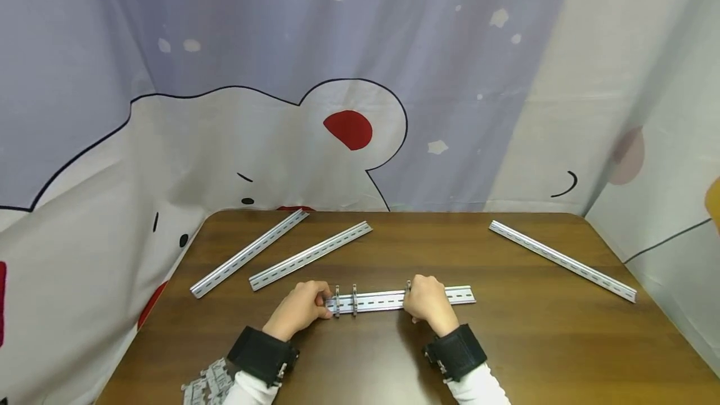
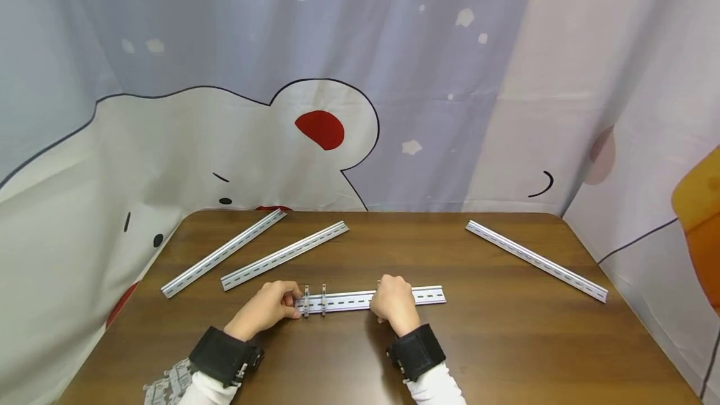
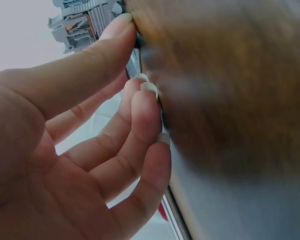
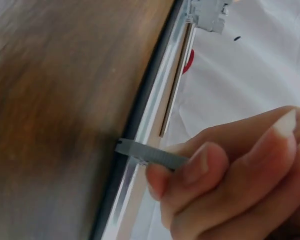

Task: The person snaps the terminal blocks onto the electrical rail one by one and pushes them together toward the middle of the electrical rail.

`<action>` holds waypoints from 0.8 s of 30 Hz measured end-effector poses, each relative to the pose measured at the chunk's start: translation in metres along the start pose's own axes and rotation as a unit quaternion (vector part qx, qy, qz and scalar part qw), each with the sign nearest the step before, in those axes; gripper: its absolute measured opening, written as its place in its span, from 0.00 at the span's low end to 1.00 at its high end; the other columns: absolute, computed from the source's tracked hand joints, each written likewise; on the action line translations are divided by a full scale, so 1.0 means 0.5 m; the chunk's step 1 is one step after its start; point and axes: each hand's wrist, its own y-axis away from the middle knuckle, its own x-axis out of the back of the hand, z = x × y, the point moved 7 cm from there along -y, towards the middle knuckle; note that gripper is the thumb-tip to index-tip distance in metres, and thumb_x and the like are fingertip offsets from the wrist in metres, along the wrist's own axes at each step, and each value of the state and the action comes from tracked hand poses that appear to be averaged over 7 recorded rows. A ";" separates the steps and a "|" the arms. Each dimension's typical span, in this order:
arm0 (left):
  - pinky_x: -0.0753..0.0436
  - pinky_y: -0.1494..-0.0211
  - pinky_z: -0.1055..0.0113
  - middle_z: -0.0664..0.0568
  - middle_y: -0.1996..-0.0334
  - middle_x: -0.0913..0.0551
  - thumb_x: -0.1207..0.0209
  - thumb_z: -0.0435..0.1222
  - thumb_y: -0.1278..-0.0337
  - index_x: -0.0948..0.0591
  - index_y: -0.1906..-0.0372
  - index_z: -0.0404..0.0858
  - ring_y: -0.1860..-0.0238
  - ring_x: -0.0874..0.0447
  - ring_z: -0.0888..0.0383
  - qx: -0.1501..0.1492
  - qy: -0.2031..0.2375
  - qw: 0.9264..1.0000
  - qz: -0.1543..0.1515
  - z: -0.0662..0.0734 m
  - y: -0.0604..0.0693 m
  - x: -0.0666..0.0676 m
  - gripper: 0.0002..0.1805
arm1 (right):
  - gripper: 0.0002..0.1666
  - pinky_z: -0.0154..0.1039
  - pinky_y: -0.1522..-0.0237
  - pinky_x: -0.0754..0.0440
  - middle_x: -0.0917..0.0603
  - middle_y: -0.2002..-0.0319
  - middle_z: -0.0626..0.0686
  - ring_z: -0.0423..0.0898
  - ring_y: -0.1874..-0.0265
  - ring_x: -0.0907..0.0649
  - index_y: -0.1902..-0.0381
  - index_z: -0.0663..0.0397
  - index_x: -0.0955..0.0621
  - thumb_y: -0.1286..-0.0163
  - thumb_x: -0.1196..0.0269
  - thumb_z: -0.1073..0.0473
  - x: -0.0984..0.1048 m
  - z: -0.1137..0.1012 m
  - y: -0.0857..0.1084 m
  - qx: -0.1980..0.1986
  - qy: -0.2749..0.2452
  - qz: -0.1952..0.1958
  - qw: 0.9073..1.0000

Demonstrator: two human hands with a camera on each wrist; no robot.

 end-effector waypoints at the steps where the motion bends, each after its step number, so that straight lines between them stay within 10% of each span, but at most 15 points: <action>1: 0.33 0.75 0.69 0.55 0.80 0.28 0.27 0.30 0.61 0.18 0.66 0.37 0.79 0.33 0.61 -0.003 -0.004 1.000 0.004 0.000 0.000 0.008 0.13 | 0.16 0.46 0.70 0.17 0.25 0.96 0.46 0.39 0.96 0.24 0.92 0.52 0.25 0.47 0.45 0.69 0.000 -0.004 -0.003 0.003 -0.003 0.000 1.000; 24: 0.34 0.76 0.71 0.57 0.79 0.28 0.27 0.33 0.58 0.17 0.65 0.39 0.79 0.33 0.63 0.009 -0.018 1.000 -0.007 -0.009 0.008 0.003 0.12 | 0.17 0.43 0.72 0.18 0.27 0.98 0.45 0.37 0.98 0.26 0.92 0.52 0.27 0.46 0.46 0.68 -0.007 -0.002 0.003 -0.003 -0.025 -0.035 0.999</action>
